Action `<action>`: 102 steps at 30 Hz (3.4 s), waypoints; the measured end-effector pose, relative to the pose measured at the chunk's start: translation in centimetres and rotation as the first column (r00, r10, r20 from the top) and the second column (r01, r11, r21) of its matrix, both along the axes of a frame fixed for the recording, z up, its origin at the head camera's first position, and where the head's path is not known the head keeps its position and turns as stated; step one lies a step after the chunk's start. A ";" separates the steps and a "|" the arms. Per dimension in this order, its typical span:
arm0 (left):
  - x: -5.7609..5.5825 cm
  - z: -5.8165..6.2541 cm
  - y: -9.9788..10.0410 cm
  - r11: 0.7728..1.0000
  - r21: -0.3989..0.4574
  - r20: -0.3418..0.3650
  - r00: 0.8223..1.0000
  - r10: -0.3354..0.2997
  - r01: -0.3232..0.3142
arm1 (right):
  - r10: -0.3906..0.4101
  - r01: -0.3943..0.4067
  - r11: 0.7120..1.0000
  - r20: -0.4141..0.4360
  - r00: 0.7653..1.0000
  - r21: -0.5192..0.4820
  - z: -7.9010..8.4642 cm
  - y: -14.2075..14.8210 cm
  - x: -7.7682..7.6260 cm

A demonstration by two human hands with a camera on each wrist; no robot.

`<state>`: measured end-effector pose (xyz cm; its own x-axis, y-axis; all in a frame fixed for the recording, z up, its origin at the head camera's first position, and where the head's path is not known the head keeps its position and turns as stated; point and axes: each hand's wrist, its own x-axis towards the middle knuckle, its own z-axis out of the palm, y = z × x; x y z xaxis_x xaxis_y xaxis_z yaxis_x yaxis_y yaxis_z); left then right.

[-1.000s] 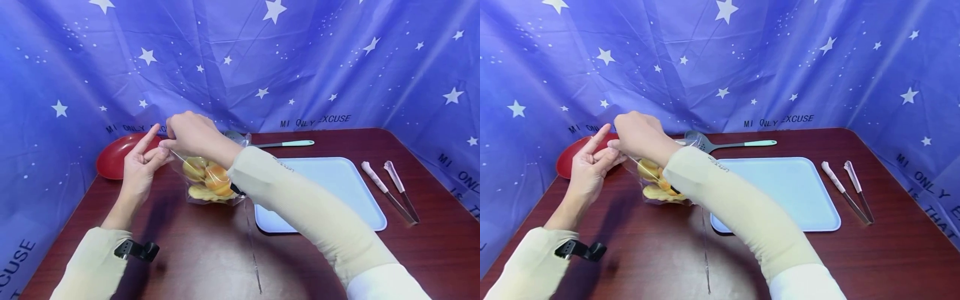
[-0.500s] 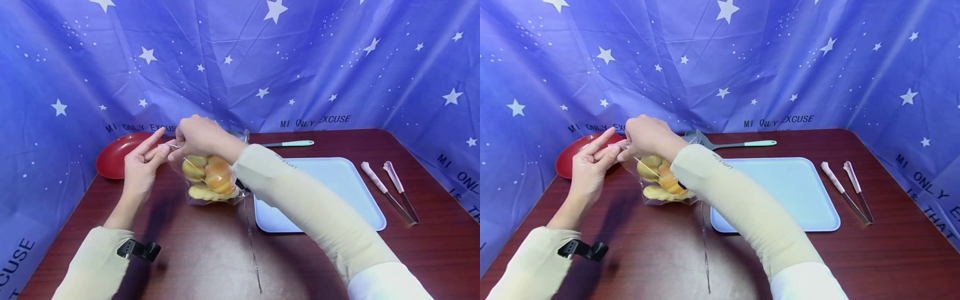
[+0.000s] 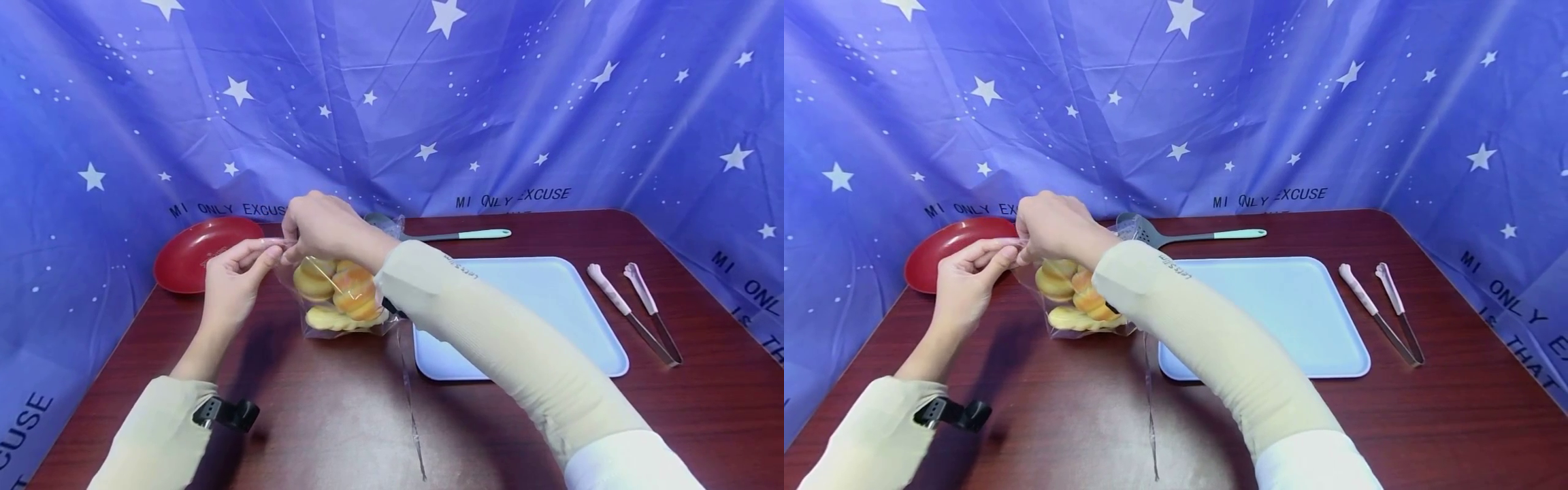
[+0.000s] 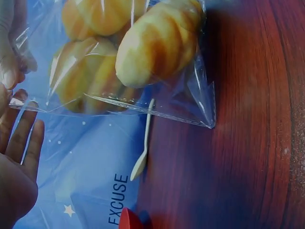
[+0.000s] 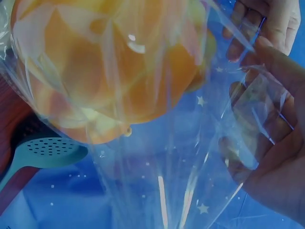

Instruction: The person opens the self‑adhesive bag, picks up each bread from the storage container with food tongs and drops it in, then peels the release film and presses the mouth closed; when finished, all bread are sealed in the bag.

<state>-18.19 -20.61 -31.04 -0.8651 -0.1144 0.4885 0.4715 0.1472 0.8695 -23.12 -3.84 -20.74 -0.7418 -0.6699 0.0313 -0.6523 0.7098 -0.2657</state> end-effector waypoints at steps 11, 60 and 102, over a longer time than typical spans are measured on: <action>0.2 0.2 -0.2 0.998 0.031 -0.019 0.998 -0.053 0.053 | 0.054 -0.055 0.998 0.050 0.997 0.025 0.6 1.3 -0.5; -0.5 0.1 0.0 0.951 0.306 -0.007 0.999 -0.049 0.049 | 0.099 -0.099 0.995 -0.018 0.995 -0.015 2.1 9.0 -2.4; -0.5 -0.2 -0.2 0.869 0.494 0.100 0.994 -0.036 -0.018 | 0.143 -0.322 0.801 -0.362 0.921 -0.504 -3.5 13.6 -1.7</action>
<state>-18.65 -20.80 -31.20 -0.9090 -0.3095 0.2791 0.3756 -0.3180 0.8705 -24.78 9.72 -24.22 -0.4605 -0.6245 0.6308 -0.8877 0.3212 -0.3300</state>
